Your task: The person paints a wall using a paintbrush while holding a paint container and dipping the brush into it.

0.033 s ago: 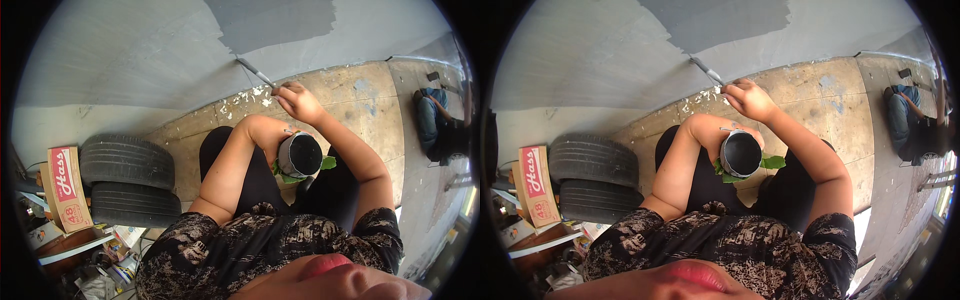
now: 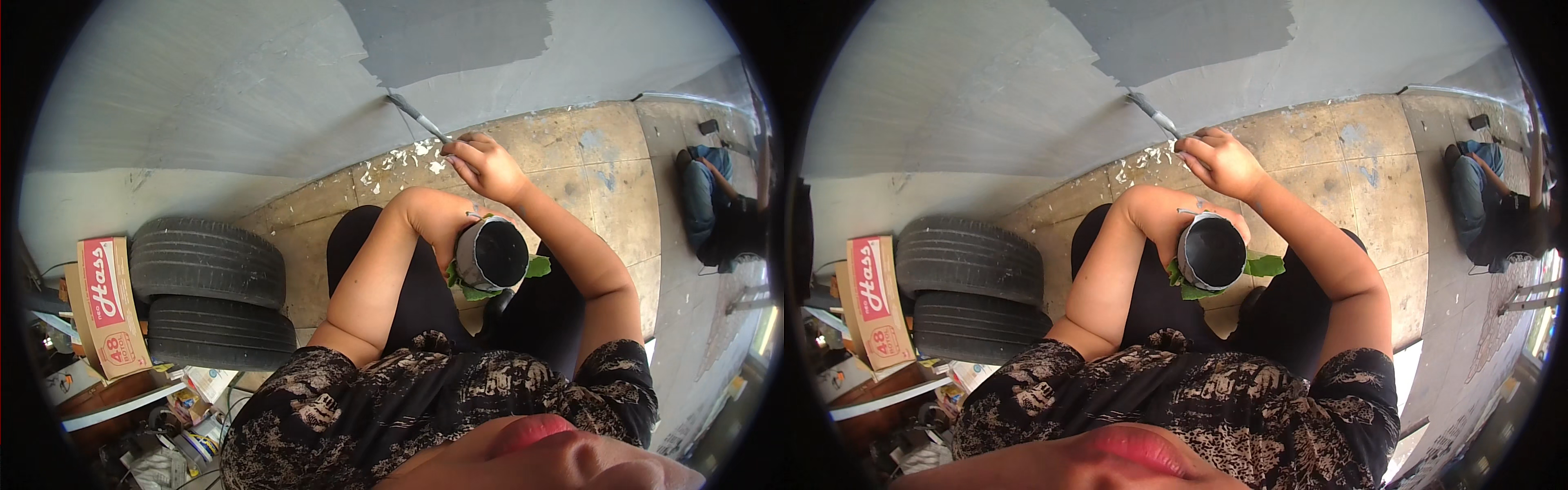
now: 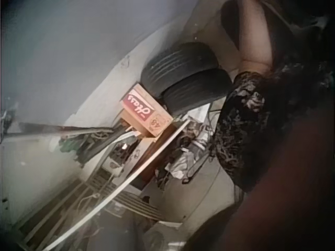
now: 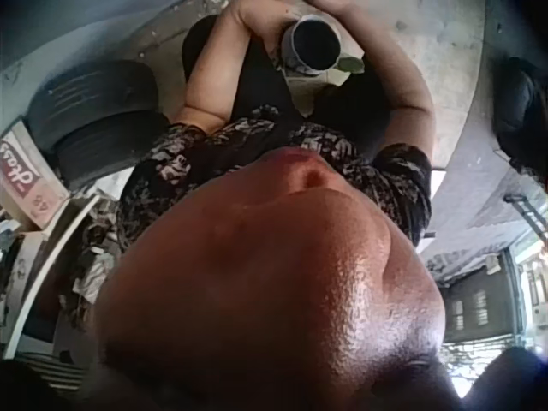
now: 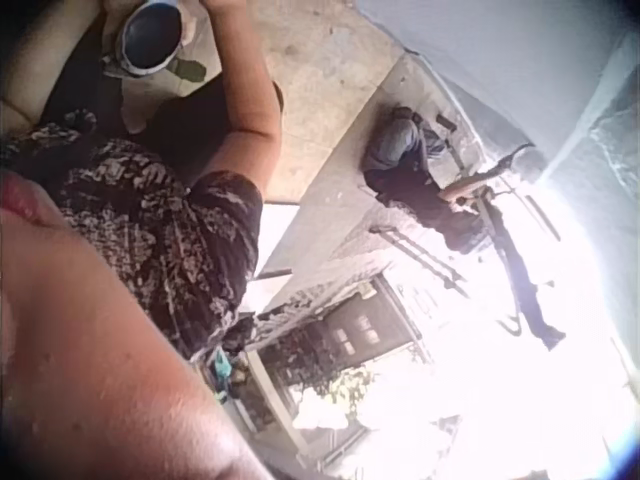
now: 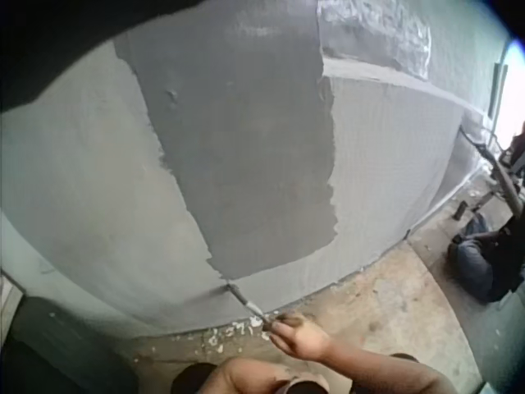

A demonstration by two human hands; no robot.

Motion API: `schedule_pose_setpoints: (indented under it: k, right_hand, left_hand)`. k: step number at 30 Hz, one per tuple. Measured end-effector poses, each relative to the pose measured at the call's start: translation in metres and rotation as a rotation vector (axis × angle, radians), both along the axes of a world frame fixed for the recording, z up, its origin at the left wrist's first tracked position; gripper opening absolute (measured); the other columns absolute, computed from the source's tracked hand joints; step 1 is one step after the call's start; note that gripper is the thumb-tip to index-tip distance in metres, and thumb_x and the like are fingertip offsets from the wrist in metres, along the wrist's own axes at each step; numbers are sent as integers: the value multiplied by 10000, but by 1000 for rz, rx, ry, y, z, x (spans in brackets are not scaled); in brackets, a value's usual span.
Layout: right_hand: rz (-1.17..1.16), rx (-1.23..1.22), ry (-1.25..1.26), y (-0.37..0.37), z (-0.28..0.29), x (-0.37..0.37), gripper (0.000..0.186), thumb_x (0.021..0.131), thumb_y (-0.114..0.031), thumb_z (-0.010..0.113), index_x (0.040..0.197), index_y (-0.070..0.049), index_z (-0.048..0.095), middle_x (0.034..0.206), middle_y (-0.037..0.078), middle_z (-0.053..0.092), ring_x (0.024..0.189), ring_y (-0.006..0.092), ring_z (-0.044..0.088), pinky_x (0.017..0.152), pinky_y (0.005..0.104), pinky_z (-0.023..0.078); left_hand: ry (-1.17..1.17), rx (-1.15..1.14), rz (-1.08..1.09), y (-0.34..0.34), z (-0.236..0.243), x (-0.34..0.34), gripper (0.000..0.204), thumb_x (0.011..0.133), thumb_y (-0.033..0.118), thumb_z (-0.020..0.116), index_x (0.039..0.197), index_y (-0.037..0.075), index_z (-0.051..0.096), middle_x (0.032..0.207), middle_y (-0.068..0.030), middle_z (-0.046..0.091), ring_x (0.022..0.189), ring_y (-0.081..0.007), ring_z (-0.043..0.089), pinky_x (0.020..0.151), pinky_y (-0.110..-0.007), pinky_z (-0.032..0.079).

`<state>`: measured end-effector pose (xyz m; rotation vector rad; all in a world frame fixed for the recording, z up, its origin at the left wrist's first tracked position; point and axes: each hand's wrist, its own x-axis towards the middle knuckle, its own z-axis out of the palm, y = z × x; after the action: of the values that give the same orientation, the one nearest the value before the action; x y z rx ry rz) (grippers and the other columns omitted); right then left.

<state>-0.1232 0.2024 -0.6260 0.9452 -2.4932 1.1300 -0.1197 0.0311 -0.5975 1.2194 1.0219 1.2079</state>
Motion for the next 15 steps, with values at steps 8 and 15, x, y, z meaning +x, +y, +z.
schedule_pose_setpoints:
  k: [8,15]
  right_hand:
    - [-190,-38,14,12,10,-12,131,937,-60,679,1065,-54,707,914,141,721,877,336,685,793,446,558]
    - [-45,27,33,2,16,19,194,898,-2,665,1079,-56,711,979,137,718,952,343,690,829,441,566]
  left_hand:
    - [4,9,6,-6,4,0,1015,429,-74,906,1373,48,555,1310,-47,621,1236,-192,562,1076,-352,445]
    - [33,-40,3,-11,3,-2,1015,414,-76,899,1362,43,557,1292,-47,623,1233,-197,559,1081,-354,436]
